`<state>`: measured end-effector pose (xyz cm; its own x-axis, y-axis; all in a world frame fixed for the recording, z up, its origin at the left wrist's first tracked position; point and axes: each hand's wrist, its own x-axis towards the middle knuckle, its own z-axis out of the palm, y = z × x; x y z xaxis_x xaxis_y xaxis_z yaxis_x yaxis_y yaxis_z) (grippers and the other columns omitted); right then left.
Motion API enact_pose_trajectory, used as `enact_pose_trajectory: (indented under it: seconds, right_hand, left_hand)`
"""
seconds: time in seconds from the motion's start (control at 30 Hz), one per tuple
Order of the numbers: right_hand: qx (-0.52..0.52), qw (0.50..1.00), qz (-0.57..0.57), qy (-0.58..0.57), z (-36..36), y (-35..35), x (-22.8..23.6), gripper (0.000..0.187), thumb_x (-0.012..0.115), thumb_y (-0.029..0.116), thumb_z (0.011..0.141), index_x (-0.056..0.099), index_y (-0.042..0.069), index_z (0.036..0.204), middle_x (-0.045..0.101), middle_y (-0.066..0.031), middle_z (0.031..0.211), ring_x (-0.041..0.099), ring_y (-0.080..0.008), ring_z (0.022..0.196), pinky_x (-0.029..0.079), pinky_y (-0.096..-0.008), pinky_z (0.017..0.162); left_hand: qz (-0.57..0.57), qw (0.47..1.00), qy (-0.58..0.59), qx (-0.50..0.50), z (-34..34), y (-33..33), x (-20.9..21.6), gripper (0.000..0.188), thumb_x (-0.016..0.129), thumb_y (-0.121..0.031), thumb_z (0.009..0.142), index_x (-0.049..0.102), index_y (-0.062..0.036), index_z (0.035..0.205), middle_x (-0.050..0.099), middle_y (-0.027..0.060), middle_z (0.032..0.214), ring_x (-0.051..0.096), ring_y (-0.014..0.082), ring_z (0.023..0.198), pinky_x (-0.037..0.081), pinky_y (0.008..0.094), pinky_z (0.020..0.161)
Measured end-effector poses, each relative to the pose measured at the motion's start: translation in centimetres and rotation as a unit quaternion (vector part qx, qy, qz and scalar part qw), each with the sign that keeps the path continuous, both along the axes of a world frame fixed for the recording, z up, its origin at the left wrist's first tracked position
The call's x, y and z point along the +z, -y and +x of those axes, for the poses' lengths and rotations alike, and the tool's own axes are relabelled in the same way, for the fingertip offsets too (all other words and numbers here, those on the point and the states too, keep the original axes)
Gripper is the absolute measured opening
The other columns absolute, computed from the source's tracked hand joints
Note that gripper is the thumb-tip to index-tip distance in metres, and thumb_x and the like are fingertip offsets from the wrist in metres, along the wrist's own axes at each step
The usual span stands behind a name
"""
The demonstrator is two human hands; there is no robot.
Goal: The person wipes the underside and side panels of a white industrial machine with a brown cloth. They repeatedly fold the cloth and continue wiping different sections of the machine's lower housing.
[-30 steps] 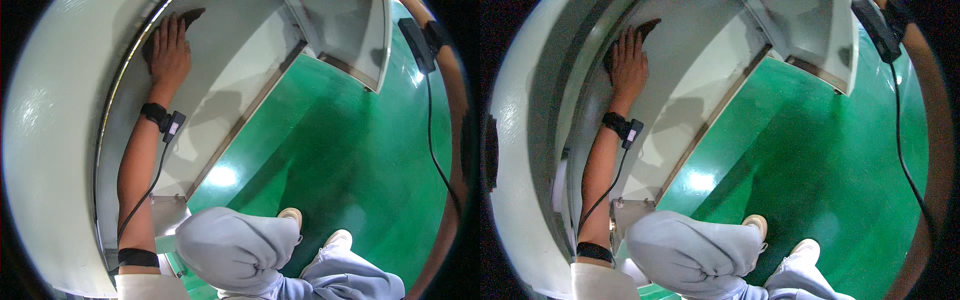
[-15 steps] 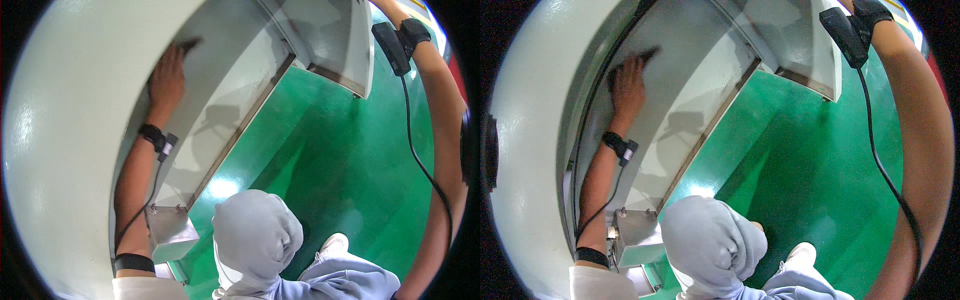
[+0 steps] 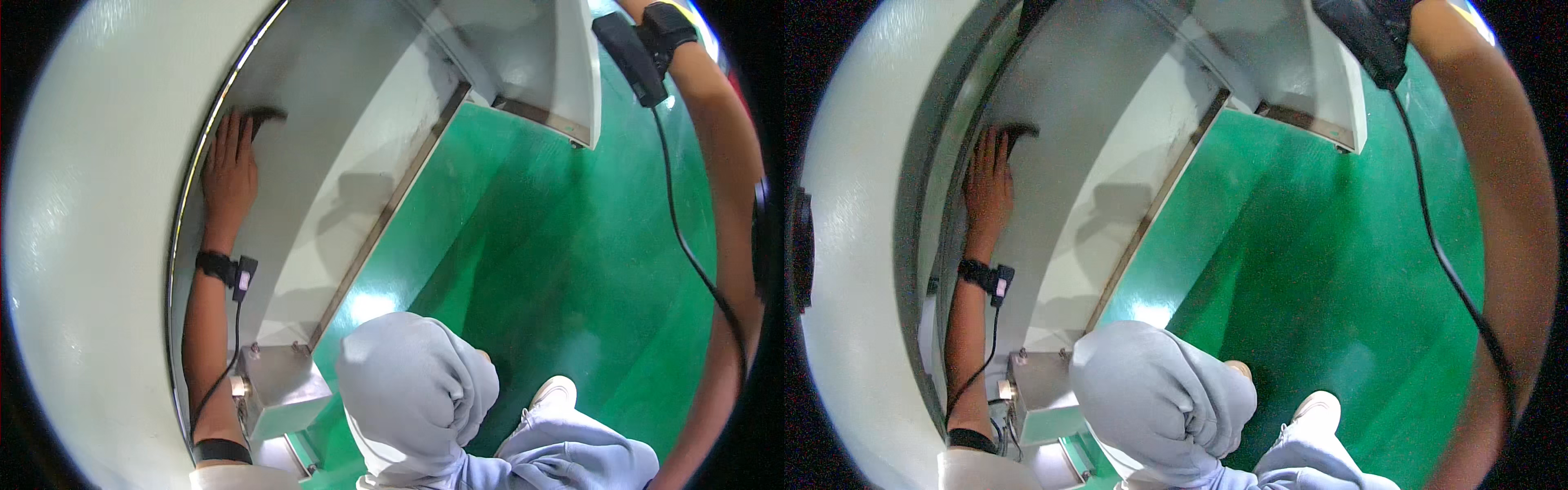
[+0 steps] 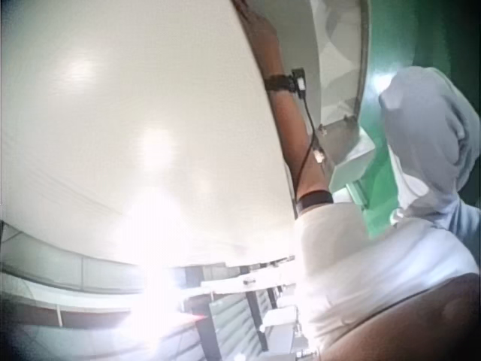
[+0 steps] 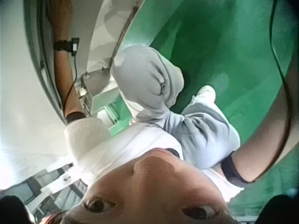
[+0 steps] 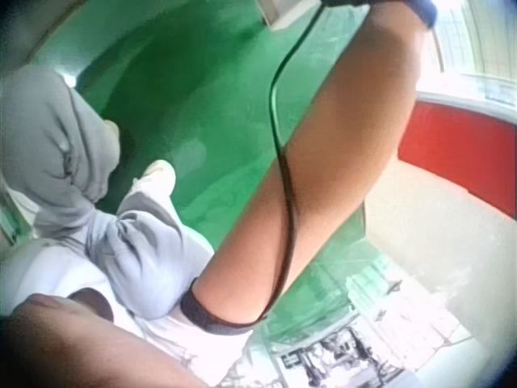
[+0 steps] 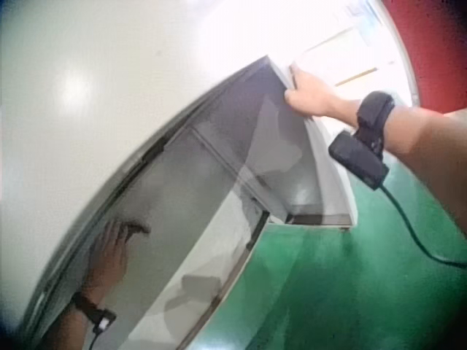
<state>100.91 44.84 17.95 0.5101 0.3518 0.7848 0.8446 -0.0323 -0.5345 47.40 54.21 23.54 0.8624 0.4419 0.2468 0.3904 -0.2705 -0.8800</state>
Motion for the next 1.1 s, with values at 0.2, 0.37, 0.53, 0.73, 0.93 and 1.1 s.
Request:
enact_pose_trajectory:
  seconds: [0.2, 0.37, 0.53, 0.73, 0.93, 1.1]
  right_hand:
    - [0.021, 0.998, 0.050, -0.039, -2.2, -1.1, -0.9, 0.060, 0.050, 0.023, 0.076, 0.039, -0.011, 0.125, 0.051, -0.0356, 0.114, 0.050, -0.0446, 0.111, 0.038, -0.0436, 0.097]
    - [0.014, 0.995, 0.089, -0.045, -1.9, -1.2, -1.2, 0.059, 0.050, 0.024, 0.079, 0.039, -0.010, 0.126, 0.052, -0.0348, 0.114, 0.050, -0.0446, 0.110, 0.039, -0.0443, 0.097]
    - [0.043, 0.989, 0.128, -0.067, -2.9, -2.6, -2.9, 0.063, 0.052, 0.028, 0.080, 0.039, -0.011, 0.127, 0.049, -0.0332, 0.121, 0.046, -0.0418, 0.117, 0.036, -0.0422, 0.101]
    - [0.111, 0.980, 0.117, -0.118, -3.0, -1.5, -1.4, 0.060, 0.053, 0.029, 0.079, 0.044, -0.011, 0.123, 0.051, -0.0323, 0.119, 0.048, -0.0419, 0.115, 0.037, -0.0429, 0.100]
    - [0.094, 0.975, 0.167, -0.110, -1.7, -1.0, -1.5, 0.054, 0.055, 0.026, 0.077, 0.049, -0.010, 0.117, 0.056, -0.0332, 0.108, 0.054, -0.0445, 0.105, 0.043, -0.0458, 0.092]
    - [0.142, 0.967, 0.180, -0.115, -3.3, -2.2, -1.9, 0.055, 0.056, 0.024, 0.077, 0.048, -0.010, 0.120, 0.054, -0.0336, 0.112, 0.052, -0.0439, 0.109, 0.041, -0.0451, 0.095]
  left_hand:
    - [0.005, 0.996, 0.086, -0.034, 5.7, -2.5, -1.3, 0.053, 0.042, -0.014, 0.093, 0.025, -0.0050, 0.143, 0.020, 0.0165, 0.149, 0.024, 0.0309, 0.136, 0.019, 0.0446, 0.112]
    - [0.015, 0.984, 0.093, -0.154, 13.5, -7.6, -1.4, 0.050, 0.042, -0.014, 0.093, 0.031, -0.0023, 0.140, 0.028, 0.0191, 0.146, 0.028, 0.0314, 0.135, 0.021, 0.0428, 0.111]
    - [0.032, 0.989, 0.036, -0.142, 18.3, -11.2, -1.6, 0.049, 0.042, -0.015, 0.090, 0.035, 0.0026, 0.136, 0.028, 0.0193, 0.146, 0.023, 0.0294, 0.137, 0.019, 0.0407, 0.113]
    - [0.097, 0.992, 0.023, -0.079, 24.3, -13.6, -2.3, 0.055, 0.042, -0.020, 0.090, 0.031, 0.0037, 0.138, 0.025, 0.0194, 0.147, 0.018, 0.0303, 0.138, 0.012, 0.0414, 0.114]
    - [0.070, 0.994, -0.012, -0.084, 25.8, -13.0, -6.0, 0.052, 0.043, -0.018, 0.089, 0.035, 0.0057, 0.135, 0.024, 0.0226, 0.146, 0.019, 0.0345, 0.138, 0.014, 0.0461, 0.113]
    - [-0.331, 0.938, 0.012, -0.102, 18.4, -12.4, -17.5, 0.052, 0.040, -0.013, 0.087, 0.035, 0.0020, 0.137, 0.025, 0.0146, 0.149, 0.019, 0.0241, 0.139, 0.014, 0.0370, 0.114]
